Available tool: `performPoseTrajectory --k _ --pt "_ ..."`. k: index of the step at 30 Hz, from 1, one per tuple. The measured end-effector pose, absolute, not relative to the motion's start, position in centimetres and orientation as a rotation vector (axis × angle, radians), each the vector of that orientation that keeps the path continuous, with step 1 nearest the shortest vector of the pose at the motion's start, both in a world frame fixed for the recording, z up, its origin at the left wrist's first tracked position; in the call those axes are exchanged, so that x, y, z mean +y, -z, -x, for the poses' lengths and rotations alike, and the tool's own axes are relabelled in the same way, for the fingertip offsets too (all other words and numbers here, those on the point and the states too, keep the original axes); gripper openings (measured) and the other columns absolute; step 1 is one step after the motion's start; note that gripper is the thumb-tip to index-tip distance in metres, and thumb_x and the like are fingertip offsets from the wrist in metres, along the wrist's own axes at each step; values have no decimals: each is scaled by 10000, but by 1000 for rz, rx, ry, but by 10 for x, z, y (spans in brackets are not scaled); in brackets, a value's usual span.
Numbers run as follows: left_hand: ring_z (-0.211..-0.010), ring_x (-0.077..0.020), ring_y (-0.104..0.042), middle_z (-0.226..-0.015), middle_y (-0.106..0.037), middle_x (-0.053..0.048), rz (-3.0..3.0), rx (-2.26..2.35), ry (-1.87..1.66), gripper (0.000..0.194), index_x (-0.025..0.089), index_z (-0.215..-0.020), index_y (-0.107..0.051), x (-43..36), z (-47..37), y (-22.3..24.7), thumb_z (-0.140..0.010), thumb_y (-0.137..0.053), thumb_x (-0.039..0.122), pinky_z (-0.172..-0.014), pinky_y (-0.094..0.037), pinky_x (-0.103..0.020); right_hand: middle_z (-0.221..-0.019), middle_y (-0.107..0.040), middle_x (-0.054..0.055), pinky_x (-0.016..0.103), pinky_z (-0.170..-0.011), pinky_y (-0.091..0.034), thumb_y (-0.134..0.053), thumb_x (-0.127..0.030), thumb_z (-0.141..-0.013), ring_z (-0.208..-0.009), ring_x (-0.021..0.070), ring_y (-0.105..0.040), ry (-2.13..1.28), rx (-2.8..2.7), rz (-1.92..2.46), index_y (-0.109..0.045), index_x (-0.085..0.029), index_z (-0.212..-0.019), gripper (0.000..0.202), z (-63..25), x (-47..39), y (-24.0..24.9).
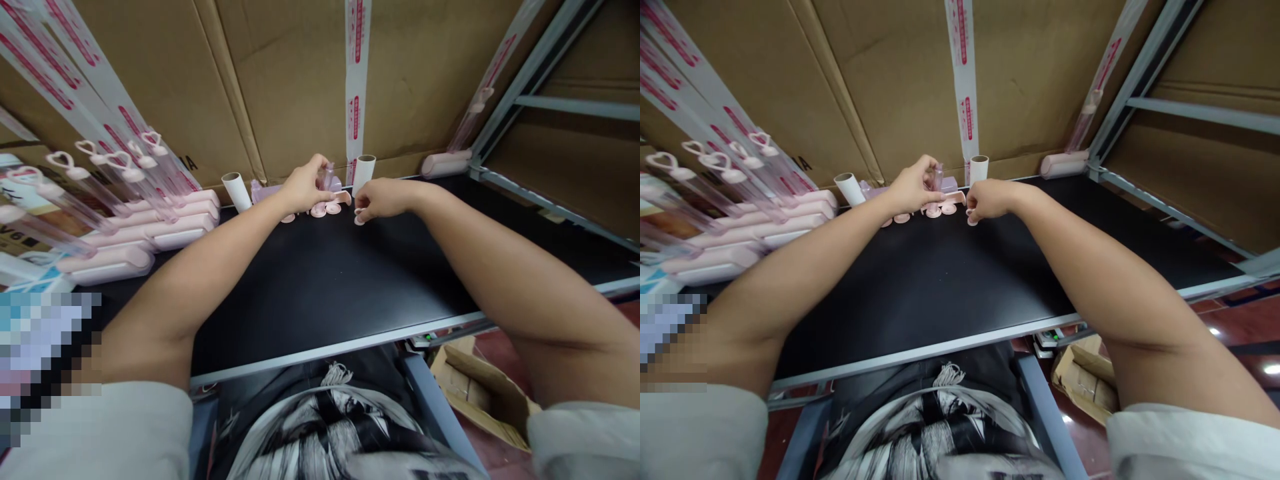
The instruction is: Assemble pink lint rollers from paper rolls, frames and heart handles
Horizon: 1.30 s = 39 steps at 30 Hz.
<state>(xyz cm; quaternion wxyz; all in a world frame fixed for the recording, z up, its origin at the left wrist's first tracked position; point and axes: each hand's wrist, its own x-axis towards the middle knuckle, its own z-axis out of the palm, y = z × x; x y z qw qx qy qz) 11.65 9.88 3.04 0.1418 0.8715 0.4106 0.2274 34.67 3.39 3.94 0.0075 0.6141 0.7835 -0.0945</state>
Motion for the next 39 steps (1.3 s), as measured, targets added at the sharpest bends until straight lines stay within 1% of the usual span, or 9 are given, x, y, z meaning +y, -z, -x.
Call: performPoseTrajectory --k 5,8,10,14,17,22,27,33,39 --pt "-1028 -247 -751 -1120 -782 -78 -2534 1305 -693 518 218 -1277 -578 98 -119 -22 -873 -873 352 -916 -567 -382 -881 -783 94 364 -767 -475 -722 -283 -950 -830 241 -683 98 2690 -2114 -803 -175 -899 144 -333 41 -28" --pt "-999 -234 -743 -1119 -785 -75 -2516 1321 -706 524 221 -1256 -584 102 -117 -20 -857 -888 373 -891 -560 -370 -1133 -798 170 416 -930 -502 -665 -297 -997 -1046 301 -692 -67 2813 -2198 -814 -143 -981 214 -322 48 -18" --pt "-982 -220 -733 -1109 -788 -67 -2523 1312 -723 498 221 -1221 -597 103 -116 -21 -844 -893 357 -893 -553 -359 -1380 -733 220 473 -1043 -479 -684 -319 -1000 -1250 374 -625 -78 2825 -2174 -816 -129 -1029 233 -317 53 -9" --pt "-1015 -223 -714 -1135 -781 -71 -2566 1313 -713 426 211 -1162 -646 104 -116 -25 -836 -886 345 -926 -535 -349 -1604 -594 216 541 -1097 -456 -681 -359 -1023 -1402 449 -490 -38 2749 -2174 -790 -151 -1050 236 -311 61 4" --pt "-1052 -244 -710 -1159 -777 -79 -2585 1346 -678 438 213 -1202 -666 102 -115 -29 -846 -879 353 -949 -530 -359 -1598 -600 215 529 -1095 -456 -671 -355 -1034 -1383 426 -486 -52 2741 -2163 -764 -154 -1056 223 -309 62 6" --pt "-1088 -266 -723 -1169 -784 -84 -2591 1366 -678 645 238 -1404 -596 100 -113 -31 -845 -891 365 -974 -539 -376 -1501 -665 205 530 -1103 -464 -657 -394 -1031 -1348 429 -552 -59 2735 -2160 -778 -175 -1154 279 -306 60 4" --pt "-1107 -267 -734 -1177 -788 -98 -2639 1316 -676 621 228 -1432 -604 101 -110 -34 -884 -850 389 -982 -542 -369 -1349 -745 201 494 -1101 -488 -603 -297 -1005 -1280 383 -645 -61 2865 -2113 -791 -135 -1284 374 -311 63 5" --pt "-1155 -289 -737 -1248 -793 -120 -2696 1322 -635 569 209 -1418 -626 95 -112 -38 -886 -809 298 -1004 -543 -379 -1238 -797 206 423 -1041 -509 -622 -196 -962 -1149 327 -711 -87 2890 -2146 -824 -91 -1185 319 -311 59 1" --pt "-1165 -332 -736 -1259 -777 -145 -2665 1315 -630 704 185 -1489 -558 90 -112 -39 -857 -831 332 -1015 -560 -435 -1096 -831 110 400 -940 -519 -607 -164 -952 -992 260 -709 -249 2827 -2720 -791 -182 -1020 197 -333 53 -16"
